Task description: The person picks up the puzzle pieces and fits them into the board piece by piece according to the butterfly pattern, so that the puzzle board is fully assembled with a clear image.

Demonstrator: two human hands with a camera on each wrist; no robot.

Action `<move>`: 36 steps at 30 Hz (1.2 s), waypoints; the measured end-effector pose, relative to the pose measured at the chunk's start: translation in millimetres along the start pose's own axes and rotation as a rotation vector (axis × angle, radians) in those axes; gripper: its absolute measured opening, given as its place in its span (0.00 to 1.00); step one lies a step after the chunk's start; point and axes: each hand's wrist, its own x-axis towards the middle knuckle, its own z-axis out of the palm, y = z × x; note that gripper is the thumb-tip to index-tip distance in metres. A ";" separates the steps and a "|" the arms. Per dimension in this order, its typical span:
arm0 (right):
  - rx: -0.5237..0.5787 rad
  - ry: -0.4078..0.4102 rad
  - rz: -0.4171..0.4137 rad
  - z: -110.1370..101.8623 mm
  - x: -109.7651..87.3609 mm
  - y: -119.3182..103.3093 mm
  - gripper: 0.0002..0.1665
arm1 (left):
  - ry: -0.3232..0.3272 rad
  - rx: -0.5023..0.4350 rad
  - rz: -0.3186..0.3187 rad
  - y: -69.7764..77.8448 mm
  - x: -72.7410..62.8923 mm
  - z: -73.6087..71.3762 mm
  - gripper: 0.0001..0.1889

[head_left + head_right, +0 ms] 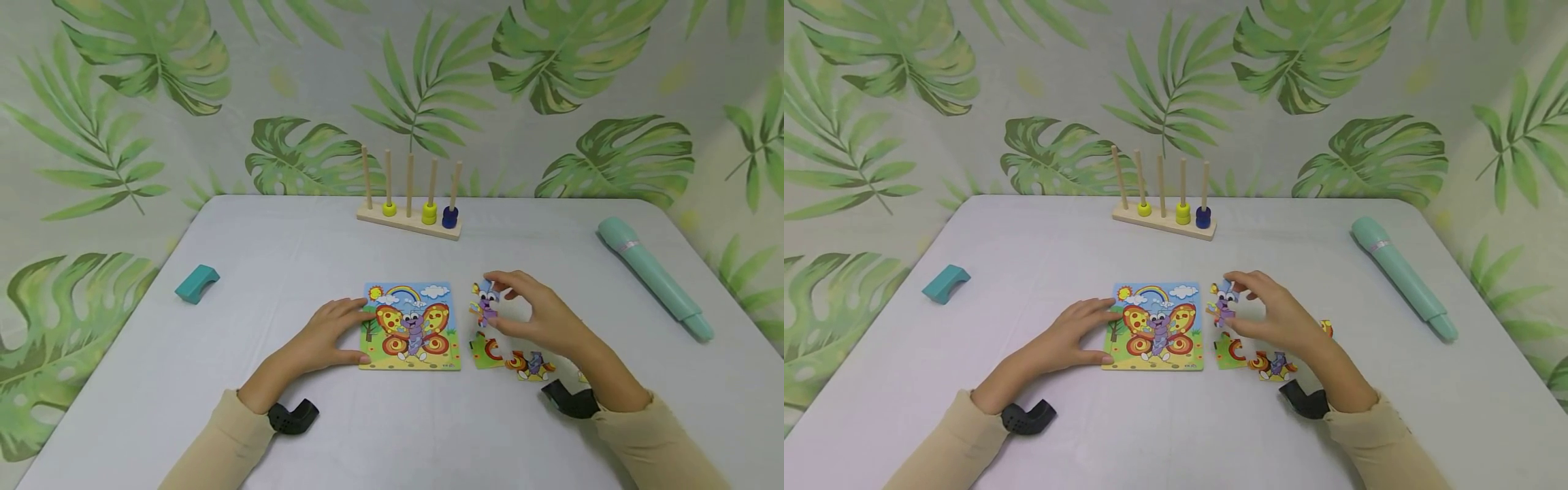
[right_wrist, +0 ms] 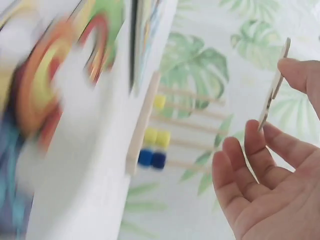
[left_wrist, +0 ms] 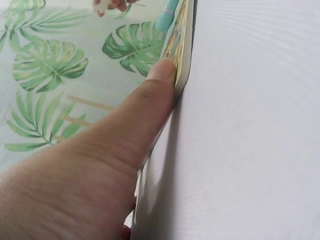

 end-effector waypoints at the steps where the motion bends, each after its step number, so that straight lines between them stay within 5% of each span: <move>1: 0.012 0.001 -0.020 5.3 3.6 -3.3 0.35 | -0.001 0.002 -0.002 0.1 0.1 -0.1 0.38; 8: 0.090 -0.102 -0.056 47.1 25.2 -12.1 0.34 | 0.021 -0.010 0.026 -0.6 0.1 -0.6 0.37; 17: -0.022 -0.200 -0.003 81.1 45.7 -10.8 0.34 | -0.007 -0.006 0.005 -1.5 0.2 -0.5 0.39; 29: -0.125 -0.260 0.066 94.0 56.9 -5.1 0.33 | 0.038 0.011 0.028 5.4 1.7 0.9 0.33; 36: -0.104 -0.281 0.088 93.0 57.9 -7.9 0.31 | 0.080 0.013 0.128 11.7 7.3 8.8 0.32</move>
